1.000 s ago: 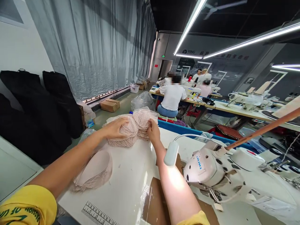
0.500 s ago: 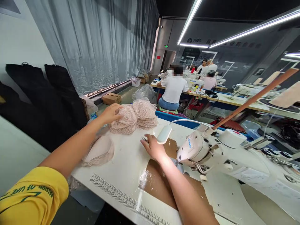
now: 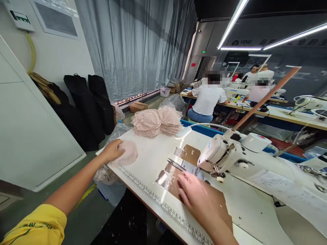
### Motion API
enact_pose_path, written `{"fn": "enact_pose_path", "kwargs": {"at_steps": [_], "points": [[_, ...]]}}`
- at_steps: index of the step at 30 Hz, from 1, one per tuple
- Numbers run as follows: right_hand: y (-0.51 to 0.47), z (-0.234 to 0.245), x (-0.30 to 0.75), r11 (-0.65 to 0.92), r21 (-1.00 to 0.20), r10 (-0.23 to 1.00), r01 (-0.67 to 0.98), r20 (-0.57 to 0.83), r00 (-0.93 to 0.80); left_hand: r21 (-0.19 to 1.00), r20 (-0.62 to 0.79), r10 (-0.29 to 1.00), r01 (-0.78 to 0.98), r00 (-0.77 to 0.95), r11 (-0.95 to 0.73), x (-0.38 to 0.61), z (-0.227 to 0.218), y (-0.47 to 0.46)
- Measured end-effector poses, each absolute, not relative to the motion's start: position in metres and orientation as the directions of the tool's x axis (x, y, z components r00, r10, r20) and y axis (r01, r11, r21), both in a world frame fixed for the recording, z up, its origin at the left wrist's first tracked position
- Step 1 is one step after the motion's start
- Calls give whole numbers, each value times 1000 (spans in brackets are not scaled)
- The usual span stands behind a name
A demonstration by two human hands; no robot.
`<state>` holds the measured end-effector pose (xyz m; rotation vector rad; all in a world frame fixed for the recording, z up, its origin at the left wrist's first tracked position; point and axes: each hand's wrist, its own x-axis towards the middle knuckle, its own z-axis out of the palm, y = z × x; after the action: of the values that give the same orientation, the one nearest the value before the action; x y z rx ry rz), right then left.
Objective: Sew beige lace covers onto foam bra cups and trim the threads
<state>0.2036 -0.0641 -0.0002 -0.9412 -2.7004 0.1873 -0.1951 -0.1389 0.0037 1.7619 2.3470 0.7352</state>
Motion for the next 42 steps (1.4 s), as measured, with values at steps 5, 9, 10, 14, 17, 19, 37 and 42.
{"fn": "enact_pose_path", "kwargs": {"at_steps": [5,9,10,14,17,19,37,42], "points": [[-112,5,188,484,-729,748,483,59,-661,565,157,960,818,-230,104,-94,-9,-161],[-124,-4,183,336,-879,791,338,68,-608,820,189,973,566,-130,-84,-26,-18,-161],[-125,-7,185,338,-881,805,332,88,-586,858,187,975,503,-119,-103,-14,-20,-160],[-127,-18,205,243,-926,892,288,96,-442,961,149,988,241,-47,-134,13,-23,-153],[-127,-24,224,200,-928,951,315,106,-291,977,132,989,158,65,-141,19,-25,-150],[-127,-24,235,216,-875,970,434,139,-202,972,124,986,187,113,-144,19,-27,-149],[-125,-36,330,11,-750,935,661,242,260,929,78,983,347,167,-132,14,-27,-144],[-127,-37,329,88,-772,948,630,258,184,769,294,949,562,112,-305,9,-11,-135]]}}
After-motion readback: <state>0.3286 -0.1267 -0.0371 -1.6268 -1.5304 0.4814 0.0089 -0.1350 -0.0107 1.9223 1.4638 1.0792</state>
